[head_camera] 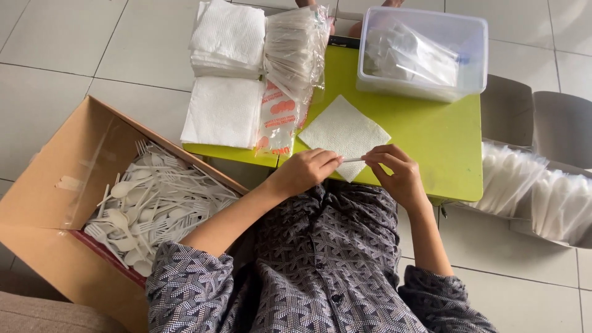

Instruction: Folding napkins and wrapping plastic spoons to be placed into individual plastic bags.

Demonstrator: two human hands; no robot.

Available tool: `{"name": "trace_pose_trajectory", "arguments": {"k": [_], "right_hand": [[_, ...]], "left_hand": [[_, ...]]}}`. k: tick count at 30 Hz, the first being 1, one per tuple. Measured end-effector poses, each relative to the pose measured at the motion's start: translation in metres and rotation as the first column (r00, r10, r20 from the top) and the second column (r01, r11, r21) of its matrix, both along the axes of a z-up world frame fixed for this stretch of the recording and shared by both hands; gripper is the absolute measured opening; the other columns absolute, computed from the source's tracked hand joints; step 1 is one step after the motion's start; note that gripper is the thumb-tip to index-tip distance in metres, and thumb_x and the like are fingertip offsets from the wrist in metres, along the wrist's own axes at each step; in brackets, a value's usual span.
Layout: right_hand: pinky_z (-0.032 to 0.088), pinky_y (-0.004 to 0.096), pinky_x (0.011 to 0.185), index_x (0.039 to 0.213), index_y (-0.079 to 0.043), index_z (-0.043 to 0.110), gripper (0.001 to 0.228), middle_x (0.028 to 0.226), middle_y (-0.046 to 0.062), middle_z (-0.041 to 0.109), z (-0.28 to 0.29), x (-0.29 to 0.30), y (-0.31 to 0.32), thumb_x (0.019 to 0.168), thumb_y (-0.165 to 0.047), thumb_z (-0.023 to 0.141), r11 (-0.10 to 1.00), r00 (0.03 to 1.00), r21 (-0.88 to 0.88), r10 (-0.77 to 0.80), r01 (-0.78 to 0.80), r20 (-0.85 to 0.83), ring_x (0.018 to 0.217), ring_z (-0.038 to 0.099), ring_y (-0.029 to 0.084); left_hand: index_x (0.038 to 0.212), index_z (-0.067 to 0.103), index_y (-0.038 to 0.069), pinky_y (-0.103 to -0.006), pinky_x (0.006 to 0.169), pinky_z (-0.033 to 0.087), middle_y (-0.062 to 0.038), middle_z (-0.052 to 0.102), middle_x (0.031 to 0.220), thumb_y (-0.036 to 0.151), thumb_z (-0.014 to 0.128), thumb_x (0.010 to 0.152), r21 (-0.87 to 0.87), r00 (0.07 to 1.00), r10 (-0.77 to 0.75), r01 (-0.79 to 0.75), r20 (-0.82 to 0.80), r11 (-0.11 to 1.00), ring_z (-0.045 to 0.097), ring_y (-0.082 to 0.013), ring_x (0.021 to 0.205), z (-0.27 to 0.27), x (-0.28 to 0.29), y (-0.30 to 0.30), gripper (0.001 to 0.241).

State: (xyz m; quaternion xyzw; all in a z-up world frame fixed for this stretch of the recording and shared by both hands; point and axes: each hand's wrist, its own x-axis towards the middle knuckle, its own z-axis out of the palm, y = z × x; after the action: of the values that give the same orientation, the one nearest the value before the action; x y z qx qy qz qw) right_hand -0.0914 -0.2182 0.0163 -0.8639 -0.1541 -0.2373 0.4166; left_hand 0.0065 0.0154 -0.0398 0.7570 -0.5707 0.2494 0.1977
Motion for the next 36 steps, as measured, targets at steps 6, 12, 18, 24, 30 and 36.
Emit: {"name": "trace_pose_trajectory", "arguments": {"k": [6,12,18,24,30,36], "right_hand": [[0.057,0.042,0.081,0.092,-0.007,0.079,0.008,0.092,0.008,0.075,-0.042,0.015,-0.009,0.086,-0.001,0.081,0.998,0.995,-0.057,0.02,-0.015,0.096,0.092,0.072,0.029],[0.056,0.044,0.078,0.097,-0.012,0.081,0.014,0.097,0.009,0.072,-0.031,0.009,0.002,0.088,-0.001,0.079,0.984,0.985,-0.103,-0.138,0.148,0.106,0.088,0.066,0.031],[0.055,0.043,0.077,0.095,-0.008,0.08,0.01,0.09,0.008,0.071,-0.047,0.01,-0.004,0.088,-0.001,0.082,0.958,0.972,-0.179,-0.21,0.225,0.101,0.086,0.068,0.03],[0.054,0.043,0.077,0.094,-0.009,0.079,0.016,0.092,0.009,0.072,-0.033,0.01,0.002,0.086,0.005,0.074,0.954,0.967,-0.175,-0.224,0.243,0.122,0.086,0.067,0.03],[0.052,0.042,0.078,0.091,-0.009,0.079,0.029,0.095,0.008,0.07,-0.039,0.01,-0.003,0.083,0.01,0.058,0.942,0.943,-0.102,-0.304,0.319,0.138,0.087,0.065,0.03],[0.048,0.037,0.082,0.09,-0.013,0.08,0.034,0.093,0.004,0.07,-0.042,0.009,-0.003,0.081,0.01,0.057,0.921,0.927,-0.11,-0.366,0.374,0.086,0.088,0.065,0.026]], "left_hand": [[0.099,0.075,0.009,-0.0271,0.075,0.061,-0.01,0.073,0.092,0.005,0.067,0.096,-0.004,0.985,-0.015,0.014,-0.175,1.0,0.072,-0.0189,0.083,-0.022,0.017,0.006,0.009],[0.097,0.075,0.012,-0.025,0.074,0.059,-0.005,0.072,0.09,0.006,0.07,0.094,-0.012,0.983,0.0,-0.002,-0.185,1.0,0.069,-0.015,0.082,-0.033,0.029,0.001,0.009],[0.093,0.075,0.014,-0.0261,0.073,0.057,0.0,0.071,0.088,0.009,0.075,0.09,-0.037,0.99,0.093,-0.097,-0.107,0.995,0.069,-0.0134,0.082,0.001,0.013,0.005,0.006],[0.092,0.076,0.016,-0.0264,0.073,0.056,0.001,0.071,0.087,0.009,0.076,0.089,-0.032,0.982,0.14,-0.145,-0.13,0.989,0.069,-0.013,0.083,-0.002,0.006,-0.001,0.008],[0.093,0.076,0.016,-0.0267,0.075,0.055,0.001,0.072,0.089,0.008,0.077,0.088,-0.05,0.983,0.148,-0.155,-0.111,0.987,0.069,-0.013,0.085,-0.008,0.007,-0.012,0.01],[0.093,0.075,0.017,-0.0281,0.073,0.056,0.001,0.07,0.087,0.009,0.076,0.088,-0.064,0.983,0.148,-0.156,-0.112,0.986,0.069,-0.0149,0.083,-0.014,0.009,-0.016,0.009]]}}
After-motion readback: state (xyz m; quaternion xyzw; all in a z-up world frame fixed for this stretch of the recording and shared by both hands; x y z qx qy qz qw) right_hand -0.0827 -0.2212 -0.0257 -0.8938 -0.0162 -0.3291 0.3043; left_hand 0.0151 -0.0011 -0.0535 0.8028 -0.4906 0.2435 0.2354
